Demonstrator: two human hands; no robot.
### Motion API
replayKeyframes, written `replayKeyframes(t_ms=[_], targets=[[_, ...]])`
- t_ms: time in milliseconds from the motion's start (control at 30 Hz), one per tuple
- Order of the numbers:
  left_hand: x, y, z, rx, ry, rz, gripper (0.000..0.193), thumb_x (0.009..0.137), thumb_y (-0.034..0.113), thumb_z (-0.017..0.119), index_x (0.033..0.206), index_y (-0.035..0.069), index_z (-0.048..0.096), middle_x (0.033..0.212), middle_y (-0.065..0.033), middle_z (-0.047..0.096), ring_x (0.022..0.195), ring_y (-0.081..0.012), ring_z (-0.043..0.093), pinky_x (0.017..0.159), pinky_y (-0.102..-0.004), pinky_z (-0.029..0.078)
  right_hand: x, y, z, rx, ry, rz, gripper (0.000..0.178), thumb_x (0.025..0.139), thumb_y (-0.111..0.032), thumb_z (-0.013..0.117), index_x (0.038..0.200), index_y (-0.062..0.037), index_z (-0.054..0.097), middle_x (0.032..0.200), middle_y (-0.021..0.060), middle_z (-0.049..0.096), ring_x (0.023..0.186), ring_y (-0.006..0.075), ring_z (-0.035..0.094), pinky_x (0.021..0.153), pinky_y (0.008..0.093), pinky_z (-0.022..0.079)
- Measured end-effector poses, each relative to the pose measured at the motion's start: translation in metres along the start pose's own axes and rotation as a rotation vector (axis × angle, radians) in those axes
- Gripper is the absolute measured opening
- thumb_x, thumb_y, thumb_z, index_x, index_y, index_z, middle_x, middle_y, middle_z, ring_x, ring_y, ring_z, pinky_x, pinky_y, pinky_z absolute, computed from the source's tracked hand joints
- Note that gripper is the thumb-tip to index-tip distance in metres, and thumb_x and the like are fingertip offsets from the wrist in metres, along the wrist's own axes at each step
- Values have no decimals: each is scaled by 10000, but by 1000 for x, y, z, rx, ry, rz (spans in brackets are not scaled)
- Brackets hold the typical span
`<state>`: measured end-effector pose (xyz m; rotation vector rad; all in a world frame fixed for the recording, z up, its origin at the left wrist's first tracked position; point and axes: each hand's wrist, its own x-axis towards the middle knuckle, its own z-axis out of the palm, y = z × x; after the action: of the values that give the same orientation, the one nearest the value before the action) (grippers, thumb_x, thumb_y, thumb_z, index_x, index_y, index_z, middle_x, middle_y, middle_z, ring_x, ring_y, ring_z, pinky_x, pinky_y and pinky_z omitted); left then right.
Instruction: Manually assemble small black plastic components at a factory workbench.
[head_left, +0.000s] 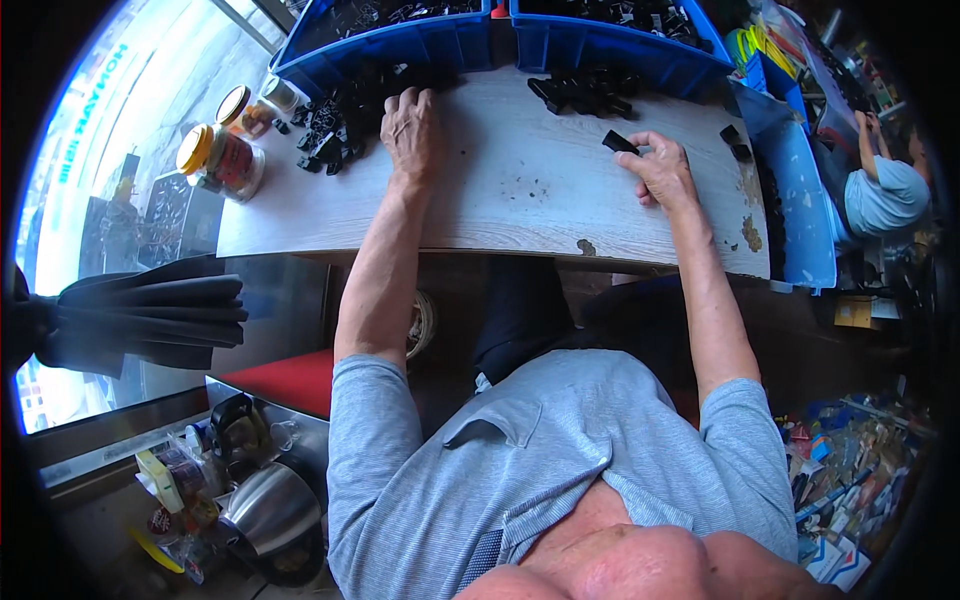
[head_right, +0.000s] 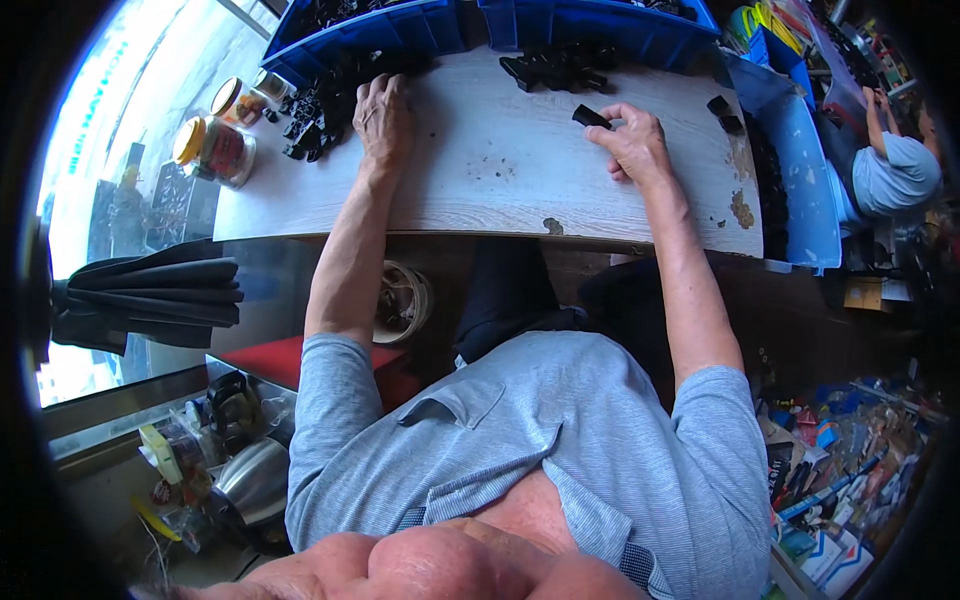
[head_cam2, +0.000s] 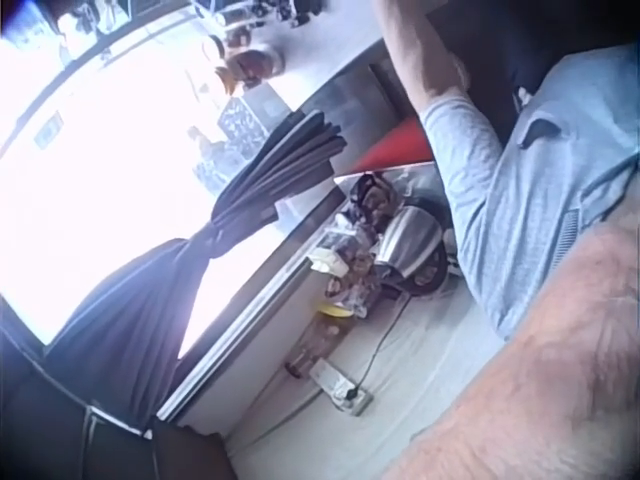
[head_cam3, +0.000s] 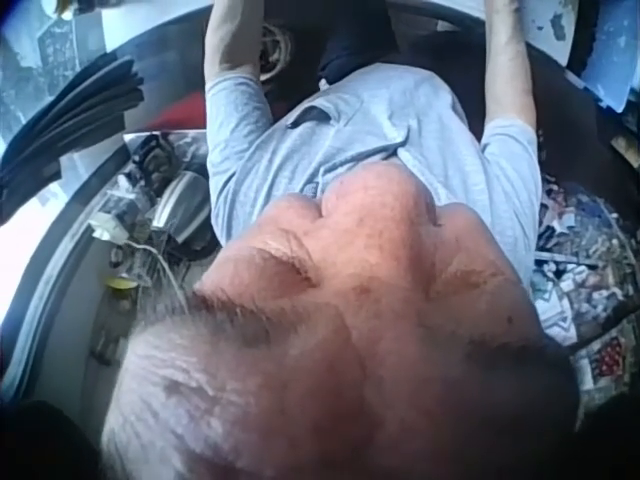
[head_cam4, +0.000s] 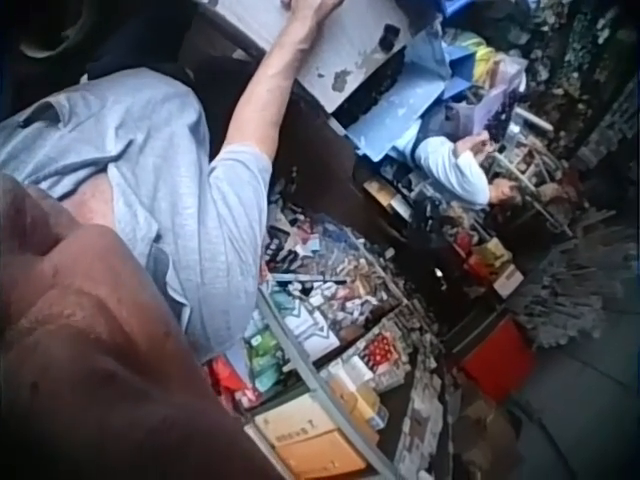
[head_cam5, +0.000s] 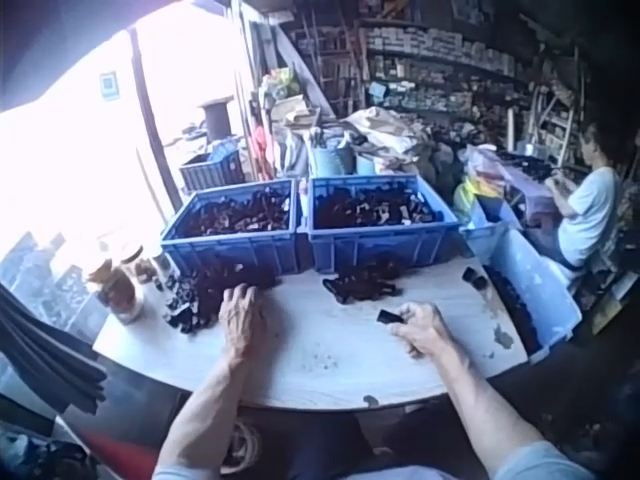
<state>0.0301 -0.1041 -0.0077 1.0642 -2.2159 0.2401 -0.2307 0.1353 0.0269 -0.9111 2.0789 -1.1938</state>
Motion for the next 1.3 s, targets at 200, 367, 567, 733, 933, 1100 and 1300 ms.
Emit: replayKeyframes(t_ms=[200, 367, 567, 733, 933, 1100, 1300], targets=[[-10, 12, 0, -191, -36, 173, 472, 749, -15, 686, 1206, 104, 702, 1228, -127, 689, 1154, -340, 636, 976, -425, 525, -3, -1, 0, 18, 44, -8, 427, 840, -227, 784, 1177, -9, 640, 612, -2, 566, 439, 60, 494, 369, 223, 389], [-15, 24, -20, -481, -96, 169, 426, 817, -56, 626, 1208, 95, 703, 1148, -141, 718, 1006, -339, 702, 910, -407, 570, -4, 2, 0, 45, 52, 1, 433, 840, -238, 786, 1177, -12, 638, 609, -5, 568, 442, 59, 499, 379, 218, 393], [-14, 7, -25, -331, 132, -78, 267, 918, 117, 656, 1172, 137, 737, 1109, -126, 729, 995, -311, 686, 865, -423, 558, -4, 4, 1, 45, 79, -19, 424, 842, -250, 786, 1165, -17, 639, 608, -13, 574, 443, 51, 503, 380, 205, 396], [-23, 28, -31, -230, -48, -81, 276, 917, 257, 690, 1178, 188, 749, 1074, -112, 726, 1011, -325, 657, 836, -447, 546, -6, 3, 0, 33, 106, -16, 416, 847, -253, 785, 1159, -19, 641, 614, -14, 581, 443, 45, 508, 382, 194, 405], [-25, 32, -22, -151, -103, 39, 260, 899, 303, 710, 1127, 192, 765, 1062, -111, 717, 1035, -338, 650, 843, -460, 547, -4, 1, 0, 68, 99, 1, 419, 843, -249, 794, 1155, -18, 638, 611, -21, 572, 446, 51, 516, 385, 199, 421], [-16, 26, -23, -123, -164, 0, 222, 905, 273, 690, 1049, 122, 767, 1014, -113, 726, 970, -335, 677, 847, -455, 548, 4, 7, -14, 288, 49, 116, 425, 831, -253, 823, 1148, -39, 638, 564, -23, 539, 476, 90, 591, 443, 245, 543], [-2, 17, -39, -241, -358, -162, 176, 907, 213, 674, 1016, 112, 767, 1031, -118, 740, 972, -325, 703, 858, -428, 554, 16, 22, -53, 379, 166, 202, 376, 829, -259, 825, 1119, -81, 666, 539, -27, 501, 493, 130, 618, 482, 299, 583]])
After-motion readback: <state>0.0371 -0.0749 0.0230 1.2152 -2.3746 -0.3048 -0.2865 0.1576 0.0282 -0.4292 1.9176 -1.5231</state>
